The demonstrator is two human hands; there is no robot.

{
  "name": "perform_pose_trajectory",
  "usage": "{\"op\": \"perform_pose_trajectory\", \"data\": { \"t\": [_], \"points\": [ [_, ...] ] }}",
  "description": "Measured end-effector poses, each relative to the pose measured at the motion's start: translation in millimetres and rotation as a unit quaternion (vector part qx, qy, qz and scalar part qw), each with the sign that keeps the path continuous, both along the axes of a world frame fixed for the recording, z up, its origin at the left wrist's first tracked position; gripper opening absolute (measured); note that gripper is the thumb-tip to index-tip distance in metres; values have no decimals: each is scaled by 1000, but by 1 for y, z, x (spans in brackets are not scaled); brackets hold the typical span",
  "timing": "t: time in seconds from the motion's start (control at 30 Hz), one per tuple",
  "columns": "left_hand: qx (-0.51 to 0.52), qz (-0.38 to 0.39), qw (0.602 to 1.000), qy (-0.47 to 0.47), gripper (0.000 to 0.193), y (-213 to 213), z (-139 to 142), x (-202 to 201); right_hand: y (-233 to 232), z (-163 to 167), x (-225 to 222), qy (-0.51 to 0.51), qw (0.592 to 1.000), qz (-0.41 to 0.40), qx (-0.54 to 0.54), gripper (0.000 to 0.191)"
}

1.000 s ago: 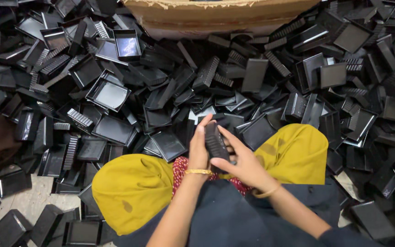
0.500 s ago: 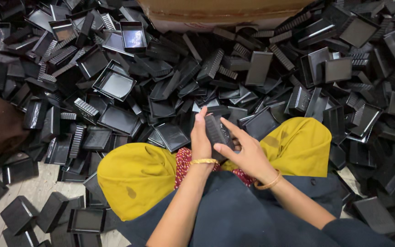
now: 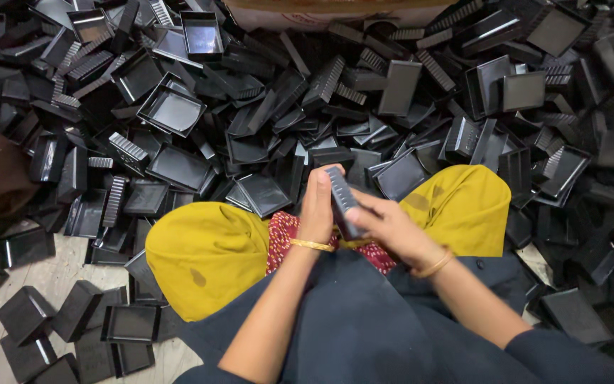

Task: The person sits on the floor among a large pile of black plastic boxes, picks up bases and lids one at a time, fits lids onto the bases, and places some assembled boxes into a cardboard box. They continue fitting lids onto bases throughout the episode.

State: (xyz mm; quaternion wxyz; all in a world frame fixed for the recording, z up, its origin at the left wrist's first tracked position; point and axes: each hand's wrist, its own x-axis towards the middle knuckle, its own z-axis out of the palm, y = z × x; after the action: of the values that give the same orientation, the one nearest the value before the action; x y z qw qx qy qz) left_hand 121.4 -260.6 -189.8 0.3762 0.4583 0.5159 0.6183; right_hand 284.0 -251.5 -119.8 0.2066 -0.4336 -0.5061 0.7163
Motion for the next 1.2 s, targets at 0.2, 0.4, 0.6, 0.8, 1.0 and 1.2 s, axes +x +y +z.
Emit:
{"op": "perform_pose_trajectory", "data": {
  "t": [0.2, 0.4, 0.6, 0.8, 1.0, 1.2],
  "points": [
    [-49, 105, 976, 183, 50, -18, 14, -32, -6, -12, 14, 24, 996, -19, 86, 46],
    [-110, 94, 972, 187, 49, -47, 11, -24, -35, -29, 20, -97, 986, -22, 131, 37],
    [-60, 83, 979, 179, 18, -50, -4, -36, 59, 65, 4, -345, 779, 181, 491, 57],
    [6, 12, 948, 318, 36, -3, -33, -7, 121, 108, 15, 152, 963, -120, 187, 29],
    [-54, 21, 960, 273, 31, -3, -62, -12, 114, -21, -2, -441, 785, 62, 430, 40],
    [-110, -13, 952, -284, 35, -46, -42, -45, 111, -35, -10, -395, 805, 16, 442, 41]
  ]
}}
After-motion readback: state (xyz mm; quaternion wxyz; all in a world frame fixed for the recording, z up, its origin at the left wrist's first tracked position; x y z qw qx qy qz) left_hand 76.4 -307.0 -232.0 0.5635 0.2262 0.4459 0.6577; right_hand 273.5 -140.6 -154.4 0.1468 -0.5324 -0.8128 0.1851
